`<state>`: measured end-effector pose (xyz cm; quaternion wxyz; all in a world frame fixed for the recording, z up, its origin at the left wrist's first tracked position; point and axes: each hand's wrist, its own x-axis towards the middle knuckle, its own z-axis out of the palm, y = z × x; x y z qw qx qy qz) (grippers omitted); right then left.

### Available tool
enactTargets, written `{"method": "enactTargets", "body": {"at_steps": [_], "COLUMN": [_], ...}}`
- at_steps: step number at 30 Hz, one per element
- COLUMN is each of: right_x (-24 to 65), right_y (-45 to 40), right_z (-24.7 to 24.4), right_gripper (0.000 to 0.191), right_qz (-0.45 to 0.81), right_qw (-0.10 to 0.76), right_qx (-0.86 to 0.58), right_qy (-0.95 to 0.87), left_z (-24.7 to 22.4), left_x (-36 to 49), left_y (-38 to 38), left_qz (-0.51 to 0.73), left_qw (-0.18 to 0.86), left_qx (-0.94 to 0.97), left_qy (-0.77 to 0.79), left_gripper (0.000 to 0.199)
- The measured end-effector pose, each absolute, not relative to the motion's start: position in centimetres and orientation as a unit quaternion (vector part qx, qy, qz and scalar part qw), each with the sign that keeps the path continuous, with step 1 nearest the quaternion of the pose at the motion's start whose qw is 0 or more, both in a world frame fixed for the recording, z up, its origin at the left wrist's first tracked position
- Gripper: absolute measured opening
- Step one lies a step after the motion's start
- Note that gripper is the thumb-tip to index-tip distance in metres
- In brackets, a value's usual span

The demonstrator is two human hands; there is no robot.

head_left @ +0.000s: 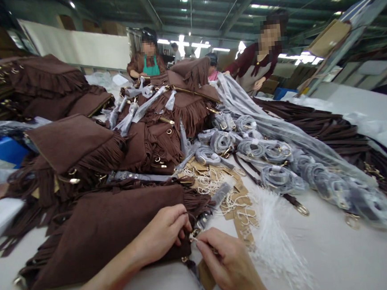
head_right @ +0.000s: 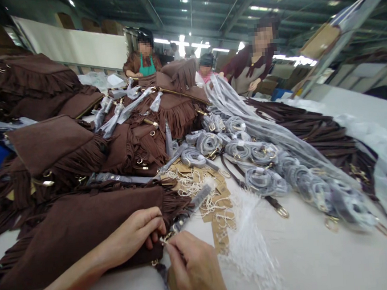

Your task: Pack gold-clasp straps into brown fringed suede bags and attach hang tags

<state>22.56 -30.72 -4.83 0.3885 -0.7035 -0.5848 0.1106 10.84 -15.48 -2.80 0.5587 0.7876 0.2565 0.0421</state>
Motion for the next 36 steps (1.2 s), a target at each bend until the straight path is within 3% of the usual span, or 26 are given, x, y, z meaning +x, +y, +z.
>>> {"method": "enactTargets", "body": {"at_steps": [2,4,6,8,12,17,22,29,32,36], "right_x": [22.7,22.9,23.1,23.1,23.1,23.5,23.6,22.7,22.6,23.0], "right_y": [-31.0,-31.4,-31.9,-32.4,-33.2,-34.1,-33.9,-32.0,-31.3,-31.0], "right_z": [-5.2,-5.4,-5.6,-5.7,-6.0,-6.8,-6.6,-5.7,-5.6,-5.2], "right_gripper": [0.027,0.028,0.03,0.033,0.033,0.029,0.027,0.027,0.028,0.032], "right_qz": [0.116,0.133,0.147,0.148,0.149,0.164,0.152,0.107,0.078,0.049], "right_qw": [0.396,0.399,0.401,0.407,0.419,0.403,0.346,0.352,0.362,0.295], "right_qx": [-0.715,-0.726,-0.734,-0.737,-0.733,-0.723,-0.721,-0.722,-0.717,-0.718], "right_qy": [-0.564,-0.545,-0.528,-0.519,-0.515,-0.536,-0.581,-0.586,-0.591,-0.629], "left_z": [-3.3,-3.6,-3.3,-2.6,-1.4,-2.1,-1.8,-1.7,-2.1,-2.3], "left_x": [10.6,10.3,9.9,9.5,9.6,11.1,11.9,11.3,11.0,10.9], "left_y": [-15.7,-16.0,-16.4,-16.9,-18.2,-19.0,-17.2,-15.6,-15.7,-15.7], "left_qz": [0.149,0.252,0.291,0.262,0.079,-0.009,0.021,0.036,0.051,0.06], "left_qw": [0.458,0.334,0.261,0.246,0.251,0.225,0.341,0.545,0.585,0.594], "left_qx": [0.827,0.859,0.879,0.907,0.955,0.959,0.916,0.805,0.779,0.774], "left_qy": [0.29,0.296,0.272,0.222,0.135,0.174,0.21,0.232,0.222,0.209], "left_gripper": [0.023,0.038,0.041,0.033,0.017,0.008,0.024,0.02,0.022,0.02]}}
